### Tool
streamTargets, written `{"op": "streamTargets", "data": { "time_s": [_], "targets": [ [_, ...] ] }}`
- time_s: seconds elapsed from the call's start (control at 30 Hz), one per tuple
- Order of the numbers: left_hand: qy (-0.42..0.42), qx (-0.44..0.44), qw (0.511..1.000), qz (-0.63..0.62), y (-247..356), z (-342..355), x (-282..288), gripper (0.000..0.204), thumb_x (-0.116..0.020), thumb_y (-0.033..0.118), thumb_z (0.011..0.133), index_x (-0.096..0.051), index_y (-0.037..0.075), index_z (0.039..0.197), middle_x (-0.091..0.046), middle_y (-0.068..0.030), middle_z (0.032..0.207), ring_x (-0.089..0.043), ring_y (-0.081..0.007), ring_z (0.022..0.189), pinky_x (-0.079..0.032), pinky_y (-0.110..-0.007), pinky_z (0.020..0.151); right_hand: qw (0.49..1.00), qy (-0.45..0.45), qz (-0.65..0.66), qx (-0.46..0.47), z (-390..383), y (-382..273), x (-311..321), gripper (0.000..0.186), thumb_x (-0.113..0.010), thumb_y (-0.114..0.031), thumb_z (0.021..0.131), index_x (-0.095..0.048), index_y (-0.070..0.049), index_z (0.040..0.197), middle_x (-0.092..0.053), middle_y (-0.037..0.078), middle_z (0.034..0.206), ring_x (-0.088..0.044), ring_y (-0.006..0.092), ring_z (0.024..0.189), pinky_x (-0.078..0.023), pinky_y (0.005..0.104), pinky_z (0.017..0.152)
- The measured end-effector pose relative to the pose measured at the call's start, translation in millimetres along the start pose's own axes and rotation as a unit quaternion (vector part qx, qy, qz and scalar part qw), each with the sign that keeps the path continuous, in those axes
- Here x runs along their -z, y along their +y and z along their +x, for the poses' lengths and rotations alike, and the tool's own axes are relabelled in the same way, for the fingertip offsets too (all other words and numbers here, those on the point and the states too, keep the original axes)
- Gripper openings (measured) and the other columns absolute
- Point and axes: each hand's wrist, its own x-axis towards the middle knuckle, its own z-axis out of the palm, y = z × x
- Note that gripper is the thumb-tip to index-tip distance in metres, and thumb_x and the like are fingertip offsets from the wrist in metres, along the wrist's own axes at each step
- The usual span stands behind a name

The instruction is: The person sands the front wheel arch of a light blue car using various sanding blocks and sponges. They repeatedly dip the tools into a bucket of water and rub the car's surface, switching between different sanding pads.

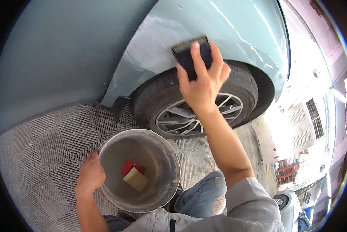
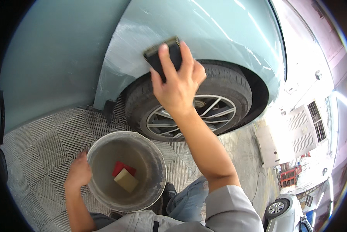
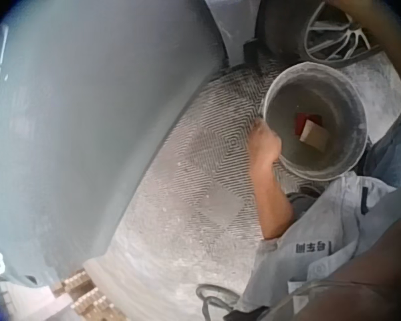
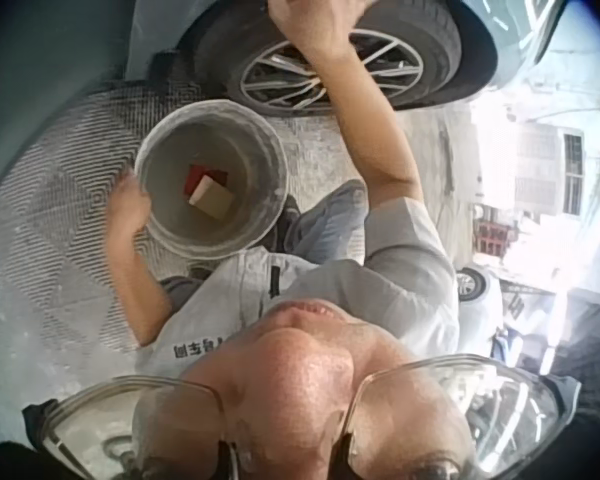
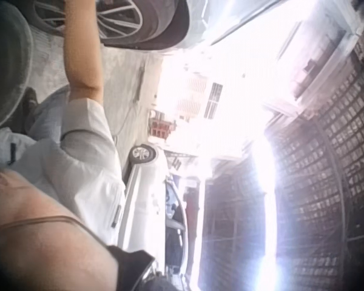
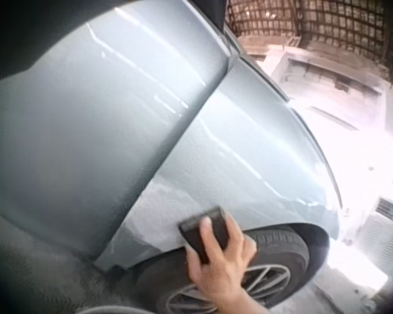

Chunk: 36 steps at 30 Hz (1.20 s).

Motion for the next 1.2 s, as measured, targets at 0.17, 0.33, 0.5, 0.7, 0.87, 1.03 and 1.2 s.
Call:
{"op": "streamTargets", "data": {
  "time_s": [0.17,0.33,0.5,0.7,0.87,1.03,1.2],
  "targets": [
    [0.015,0.003,1.0,0.005,0.1,0.5,-2.2,0.049,-0.049,-0.001,0.08,-0.044,-0.011,0.128,-0.055,-0.0283,0.12,-0.058,-0.0424,0.105,-0.047,-0.045,0.093,0.999,-0.045,-0.013,0.003,13.9,-11.6,-7.9,0.058,-0.078,-0.022,0.069,-0.063,-0.016,0.125,-0.046,0.02,0.133,-0.048,0.0373,0.1,-0.035,0.0445,0.092],
    [0.019,-0.016,0.999,0.025,-2.2,-1.6,-4.0,0.05,-0.052,0.001,0.08,-0.045,-0.009,0.128,-0.055,-0.0274,0.119,-0.058,-0.042,0.104,-0.047,-0.045,0.092,0.999,-0.015,-0.007,0.03,-1.8,-10.8,0.2,0.059,-0.081,-0.021,0.066,-0.065,-0.016,0.123,-0.045,0.021,0.136,-0.049,0.0353,0.103,-0.035,0.0443,0.092],
    [0.03,0.012,0.999,0.006,1.1,-1.8,-5.6,0.051,-0.053,0.002,0.08,-0.045,-0.007,0.129,-0.055,-0.0268,0.119,-0.058,-0.0413,0.106,-0.046,-0.046,0.092,0.994,-0.101,-0.041,0.016,9.1,-26.4,-15.0,0.058,-0.079,-0.022,0.068,-0.064,-0.018,0.123,-0.045,0.018,0.137,-0.049,0.034,0.103,-0.034,0.0429,0.093],
    [0.011,0.011,1.0,0.0,3.0,-0.2,-0.9,0.049,-0.05,0.0,0.08,-0.045,-0.01,0.128,-0.056,-0.027,0.118,-0.057,-0.042,0.105,-0.046,-0.046,0.092,0.998,-0.044,-0.021,0.042,-3.1,-21.6,-7.7,0.059,-0.08,-0.022,0.066,-0.065,-0.018,0.123,-0.044,0.02,0.138,-0.049,0.0327,0.1,-0.035,0.0403,0.092],
    [0.034,-0.025,0.999,0.008,1.7,-1.2,0.0,0.049,-0.051,0.0,0.08,-0.045,-0.01,0.127,-0.056,-0.0278,0.117,-0.058,-0.0419,0.104,-0.047,-0.046,0.09,0.991,-0.121,-0.031,0.038,12.6,-32.4,-19.4,0.058,-0.078,-0.023,0.068,-0.062,-0.024,0.124,-0.044,0.014,0.136,-0.046,0.0343,0.102,-0.035,0.0442,0.09],
    [0.012,0.012,1.0,-0.014,-0.1,-0.4,-1.6,0.048,-0.05,0.0,0.081,-0.046,-0.011,0.127,-0.056,-0.0285,0.119,-0.057,-0.0426,0.106,-0.047,-0.046,0.091,0.998,-0.042,-0.009,0.035,1.8,-29.8,-2.2,0.061,-0.081,-0.021,0.065,-0.064,-0.023,0.123,-0.046,0.015,0.137,-0.047,0.0329,0.103,-0.034,0.0425,0.093],
    [0.026,-0.026,0.999,-0.012,-3.1,4.6,-1.6,0.046,-0.051,0.002,0.081,-0.046,-0.013,0.124,-0.057,-0.0287,0.115,-0.057,-0.0428,0.107,-0.047,-0.046,0.091,0.995,-0.099,-0.011,0.028,24.8,-37.8,-12.6,0.058,-0.078,-0.023,0.068,-0.063,-0.024,0.124,-0.047,0.013,0.135,-0.047,0.0339,0.103,-0.035,0.0442,0.092]
  ]
}}
